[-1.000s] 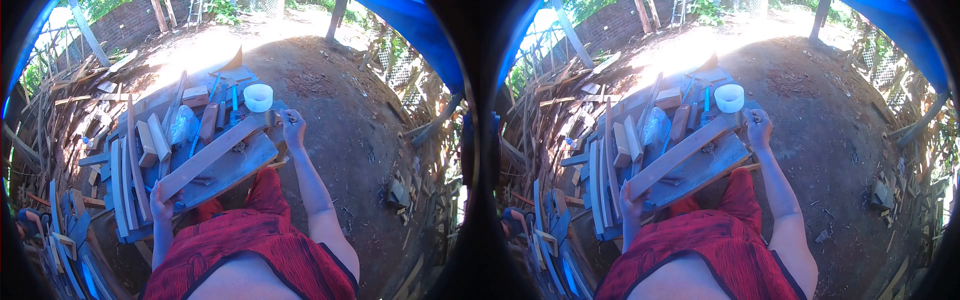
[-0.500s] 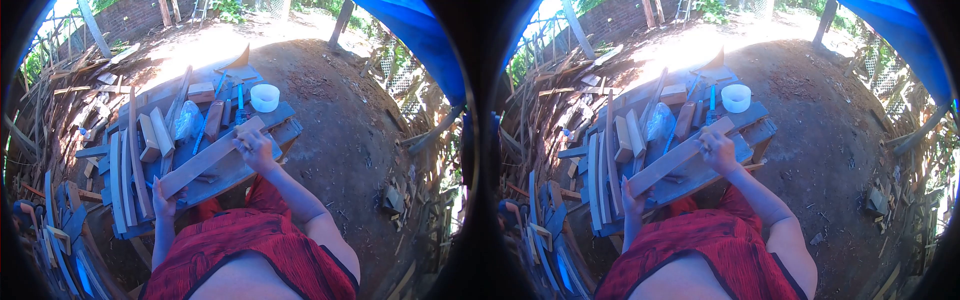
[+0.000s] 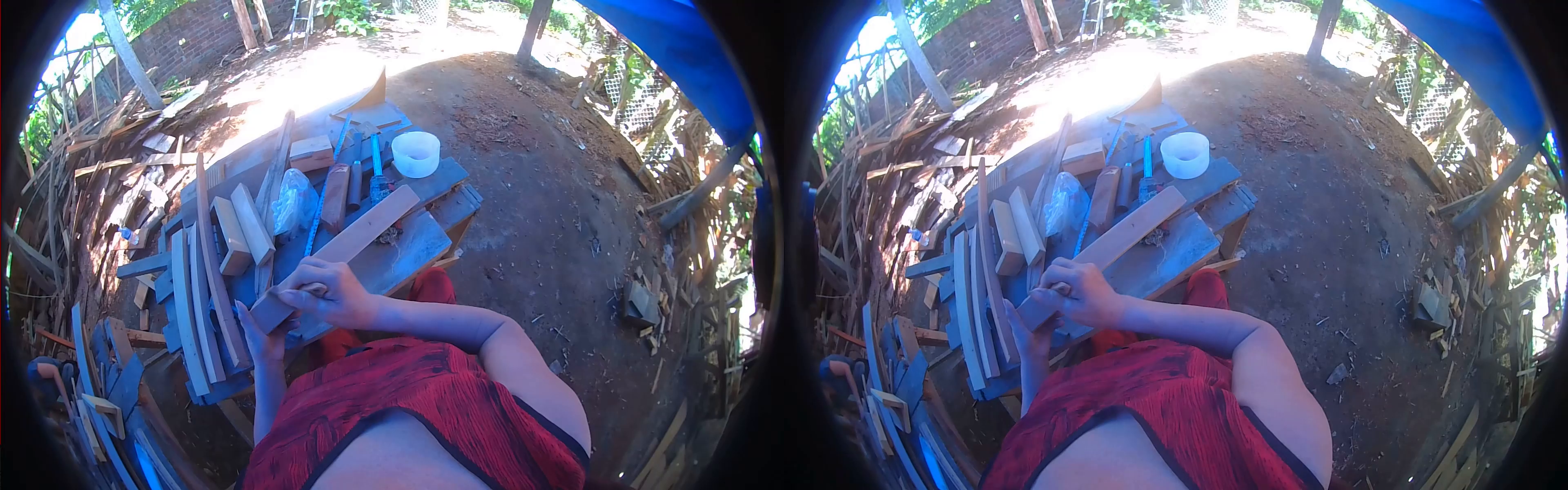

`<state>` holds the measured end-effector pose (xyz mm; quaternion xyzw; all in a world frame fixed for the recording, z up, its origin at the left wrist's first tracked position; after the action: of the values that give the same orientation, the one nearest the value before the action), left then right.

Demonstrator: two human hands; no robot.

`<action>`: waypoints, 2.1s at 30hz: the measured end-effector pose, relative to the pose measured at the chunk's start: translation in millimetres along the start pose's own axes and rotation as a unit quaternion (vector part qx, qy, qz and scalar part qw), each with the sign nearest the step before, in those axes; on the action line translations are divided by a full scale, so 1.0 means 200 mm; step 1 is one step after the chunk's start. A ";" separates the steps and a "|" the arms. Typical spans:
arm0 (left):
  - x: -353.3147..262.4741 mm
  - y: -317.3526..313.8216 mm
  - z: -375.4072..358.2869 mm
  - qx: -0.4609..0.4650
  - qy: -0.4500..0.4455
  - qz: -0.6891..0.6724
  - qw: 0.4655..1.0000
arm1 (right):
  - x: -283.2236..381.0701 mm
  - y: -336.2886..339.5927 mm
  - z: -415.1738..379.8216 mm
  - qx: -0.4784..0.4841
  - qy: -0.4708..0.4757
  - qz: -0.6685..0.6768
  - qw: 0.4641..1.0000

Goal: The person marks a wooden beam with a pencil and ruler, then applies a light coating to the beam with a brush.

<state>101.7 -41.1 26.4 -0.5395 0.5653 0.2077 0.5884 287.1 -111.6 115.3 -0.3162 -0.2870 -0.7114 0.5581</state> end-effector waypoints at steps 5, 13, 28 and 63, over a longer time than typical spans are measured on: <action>0.00 -0.02 0.00 -0.016 -0.010 -0.044 0.999 | 0.02 -0.08 0.03 0.012 -0.111 0.152 0.982; 0.01 0.02 0.01 0.003 0.006 -0.008 1.000 | -0.27 0.17 0.00 -0.115 -0.274 0.276 0.914; 0.02 0.03 0.01 0.025 0.007 -0.027 0.999 | -0.34 1.12 -0.10 -0.389 -0.140 -0.028 0.910; 0.02 0.03 0.01 0.013 0.005 -0.007 1.000 | -0.29 0.67 -0.15 -0.274 -0.226 0.236 0.905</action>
<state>97.8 -38.5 19.8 -0.5371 0.5672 0.1936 0.5936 423.8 -127.4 57.6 -0.6672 -0.1159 -0.5189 0.5217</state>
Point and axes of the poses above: each hand's wrist, its own z-axis towards the middle knuckle, its own y-axis out of the back of the hand, x = y × z, the point moved 1 cm from there along z, towards the middle knuckle, and after that the axes turned 7 degrees about z, right-handed, at the moved point
